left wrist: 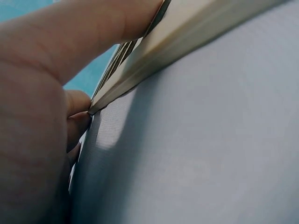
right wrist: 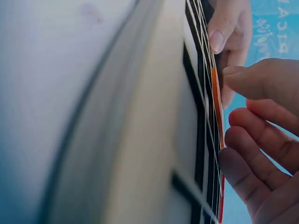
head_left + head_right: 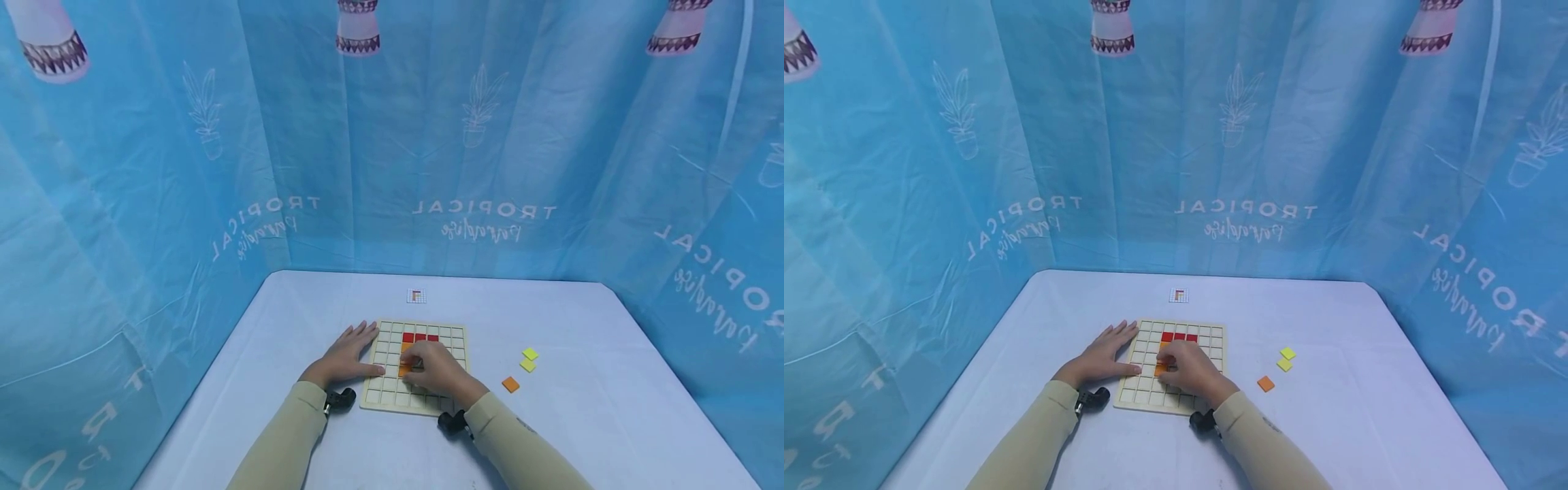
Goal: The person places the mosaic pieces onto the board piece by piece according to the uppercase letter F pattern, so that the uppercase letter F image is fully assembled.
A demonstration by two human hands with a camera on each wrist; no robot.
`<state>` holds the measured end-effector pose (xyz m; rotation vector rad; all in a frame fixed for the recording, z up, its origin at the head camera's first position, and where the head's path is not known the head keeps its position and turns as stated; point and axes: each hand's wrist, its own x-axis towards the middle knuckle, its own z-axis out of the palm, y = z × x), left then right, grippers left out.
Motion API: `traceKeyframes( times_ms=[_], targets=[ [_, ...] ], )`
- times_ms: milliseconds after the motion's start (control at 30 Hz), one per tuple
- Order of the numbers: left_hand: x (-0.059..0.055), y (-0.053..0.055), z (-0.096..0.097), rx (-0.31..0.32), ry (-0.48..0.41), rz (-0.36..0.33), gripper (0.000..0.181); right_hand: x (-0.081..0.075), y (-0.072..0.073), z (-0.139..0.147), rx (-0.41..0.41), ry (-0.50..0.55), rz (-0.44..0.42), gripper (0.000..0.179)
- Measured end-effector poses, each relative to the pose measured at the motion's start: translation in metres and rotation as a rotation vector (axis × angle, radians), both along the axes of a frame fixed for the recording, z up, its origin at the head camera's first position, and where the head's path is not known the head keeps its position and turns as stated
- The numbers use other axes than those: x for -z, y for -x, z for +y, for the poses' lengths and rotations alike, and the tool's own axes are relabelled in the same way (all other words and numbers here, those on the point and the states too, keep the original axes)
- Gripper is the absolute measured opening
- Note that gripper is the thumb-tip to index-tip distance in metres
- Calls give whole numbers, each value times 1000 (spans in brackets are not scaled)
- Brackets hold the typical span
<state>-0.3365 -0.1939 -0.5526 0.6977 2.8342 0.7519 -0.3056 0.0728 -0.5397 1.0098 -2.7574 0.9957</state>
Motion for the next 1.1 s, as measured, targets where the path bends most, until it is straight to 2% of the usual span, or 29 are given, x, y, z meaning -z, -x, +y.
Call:
traceKeyframes(
  times_ms=[267,533,800,933,1100],
  targets=[
    [6,3,-2,-12,-2,-8,113,-6,-5,18,33,75,15,21],
    [4,4,-1,2,-15,-9,114,-16,-7,58,154,90,7,21],
    [7,5,-4,8,8,3,114,-20,-5,107,282,49,25,20],
    [8,5,-3,6,4,0,115,-20,-7,128,323,3,39,21],
    [7,4,-1,4,3,1,114,-22,-8,153,354,-54,9,19]
  ],
)
